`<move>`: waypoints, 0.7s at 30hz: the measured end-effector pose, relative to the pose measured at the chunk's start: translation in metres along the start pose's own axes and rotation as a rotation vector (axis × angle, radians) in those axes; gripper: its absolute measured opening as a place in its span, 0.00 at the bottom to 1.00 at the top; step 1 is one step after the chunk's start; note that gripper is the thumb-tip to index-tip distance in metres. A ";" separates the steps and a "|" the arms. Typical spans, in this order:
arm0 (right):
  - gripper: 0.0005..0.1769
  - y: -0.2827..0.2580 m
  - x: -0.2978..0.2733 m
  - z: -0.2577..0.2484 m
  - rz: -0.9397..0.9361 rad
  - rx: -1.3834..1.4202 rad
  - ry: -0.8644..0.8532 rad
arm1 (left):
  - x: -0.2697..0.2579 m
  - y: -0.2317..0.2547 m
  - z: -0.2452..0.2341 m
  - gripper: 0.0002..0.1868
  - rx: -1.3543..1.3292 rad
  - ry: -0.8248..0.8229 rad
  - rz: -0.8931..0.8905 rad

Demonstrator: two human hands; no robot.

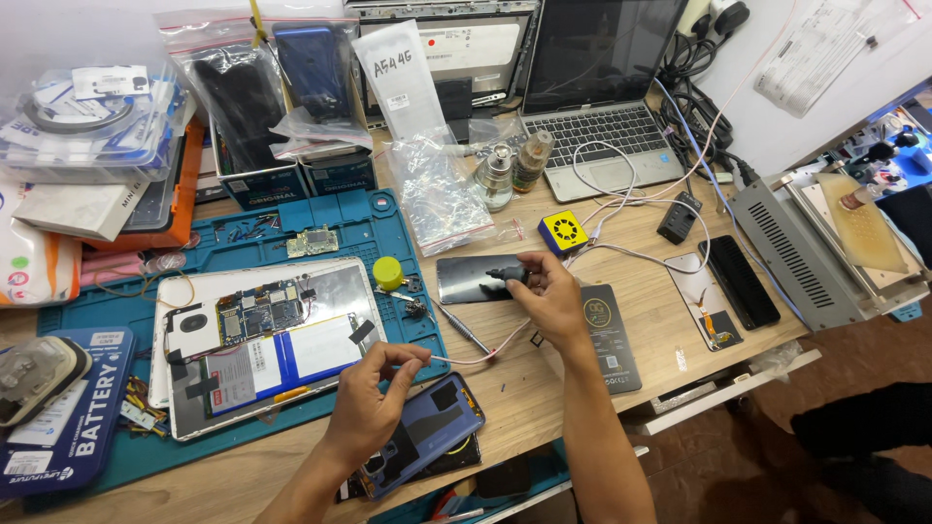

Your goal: The person works on a disassembled smartphone at a cluttered desk, using a screwdriver to manipulate internal components. They also handle a charging cable and a UV light device, applying the light to the phone's interior.

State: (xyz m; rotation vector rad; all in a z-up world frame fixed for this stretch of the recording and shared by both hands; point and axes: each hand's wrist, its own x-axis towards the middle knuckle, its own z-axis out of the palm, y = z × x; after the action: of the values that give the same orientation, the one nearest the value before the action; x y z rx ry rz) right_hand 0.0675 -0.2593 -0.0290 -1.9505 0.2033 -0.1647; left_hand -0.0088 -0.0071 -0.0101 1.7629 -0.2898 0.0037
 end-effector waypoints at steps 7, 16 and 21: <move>0.17 0.008 0.001 0.006 -0.046 0.097 0.065 | 0.001 0.001 -0.001 0.05 -0.023 0.030 0.006; 0.16 -0.006 -0.002 0.011 0.000 0.054 0.097 | 0.001 0.005 -0.003 0.05 -0.134 0.005 0.002; 0.15 -0.011 -0.002 0.011 0.035 0.054 0.090 | 0.000 0.003 -0.003 0.05 -0.115 0.013 0.028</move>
State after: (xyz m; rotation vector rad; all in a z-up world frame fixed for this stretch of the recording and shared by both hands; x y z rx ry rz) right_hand 0.0682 -0.2445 -0.0231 -1.8866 0.2890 -0.2330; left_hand -0.0085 -0.0051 -0.0066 1.6440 -0.2996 0.0179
